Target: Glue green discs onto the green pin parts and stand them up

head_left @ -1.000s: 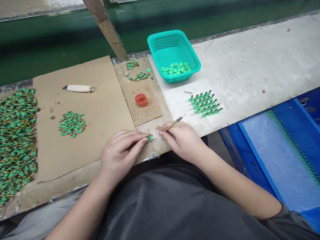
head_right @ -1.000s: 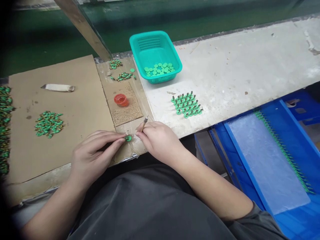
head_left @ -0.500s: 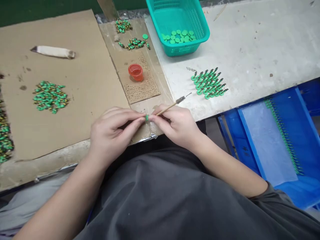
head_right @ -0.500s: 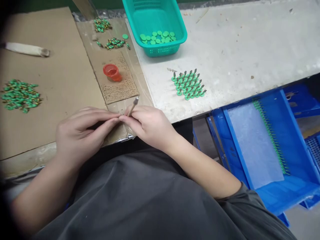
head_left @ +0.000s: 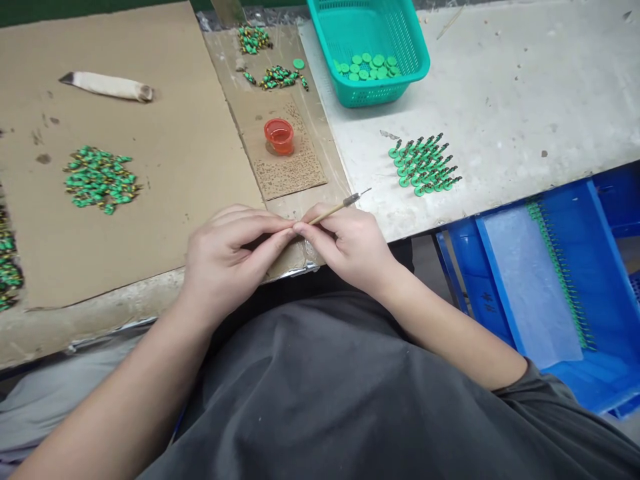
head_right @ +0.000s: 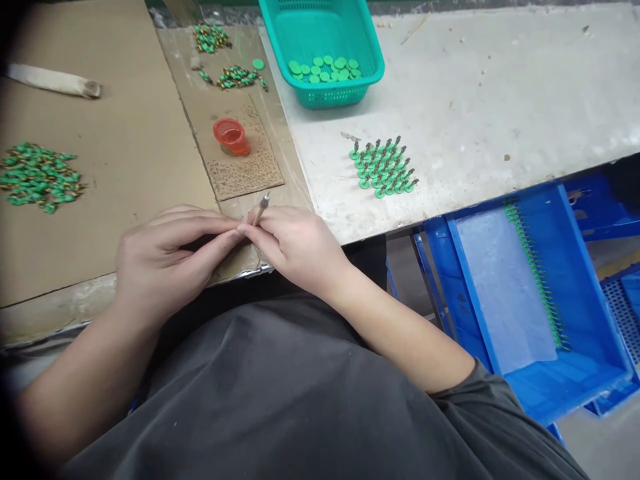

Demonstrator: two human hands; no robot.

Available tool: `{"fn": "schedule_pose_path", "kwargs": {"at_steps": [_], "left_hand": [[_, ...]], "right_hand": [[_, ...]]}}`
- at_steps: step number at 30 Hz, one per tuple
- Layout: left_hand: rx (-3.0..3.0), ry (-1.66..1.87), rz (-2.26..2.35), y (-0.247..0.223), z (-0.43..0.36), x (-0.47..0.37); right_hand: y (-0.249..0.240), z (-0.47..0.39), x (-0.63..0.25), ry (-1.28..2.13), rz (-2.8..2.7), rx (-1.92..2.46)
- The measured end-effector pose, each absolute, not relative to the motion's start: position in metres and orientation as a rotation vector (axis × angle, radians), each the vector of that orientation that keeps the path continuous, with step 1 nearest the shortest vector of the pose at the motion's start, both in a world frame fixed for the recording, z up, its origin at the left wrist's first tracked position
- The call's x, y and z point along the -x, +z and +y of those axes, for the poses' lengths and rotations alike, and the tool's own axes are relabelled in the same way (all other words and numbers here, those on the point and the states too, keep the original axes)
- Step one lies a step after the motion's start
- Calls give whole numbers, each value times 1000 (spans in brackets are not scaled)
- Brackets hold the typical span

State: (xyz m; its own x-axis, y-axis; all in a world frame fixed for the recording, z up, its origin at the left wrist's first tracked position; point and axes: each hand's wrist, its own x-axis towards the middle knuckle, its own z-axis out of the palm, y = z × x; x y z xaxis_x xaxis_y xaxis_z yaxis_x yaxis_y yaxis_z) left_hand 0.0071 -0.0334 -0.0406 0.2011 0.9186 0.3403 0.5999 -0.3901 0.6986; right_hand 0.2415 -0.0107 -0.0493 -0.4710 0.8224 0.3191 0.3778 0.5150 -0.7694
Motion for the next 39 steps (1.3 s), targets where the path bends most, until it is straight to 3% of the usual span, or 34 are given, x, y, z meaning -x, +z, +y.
{"fn": "schedule_pose_path", "kwargs": {"at_steps": [10, 23, 39], "left_hand": [[-2096, 1061, 1393, -41, -36, -3], [-2104, 1067, 1416, -40, -37, -5], [-2164, 1088, 1356, -40, -36, -5]], "right_hand": [[-54, -18, -232, 701, -2169, 984], [-41, -12, -249, 985, -1834, 1079], [-53, -7, -239, 805, -2051, 873]]}}
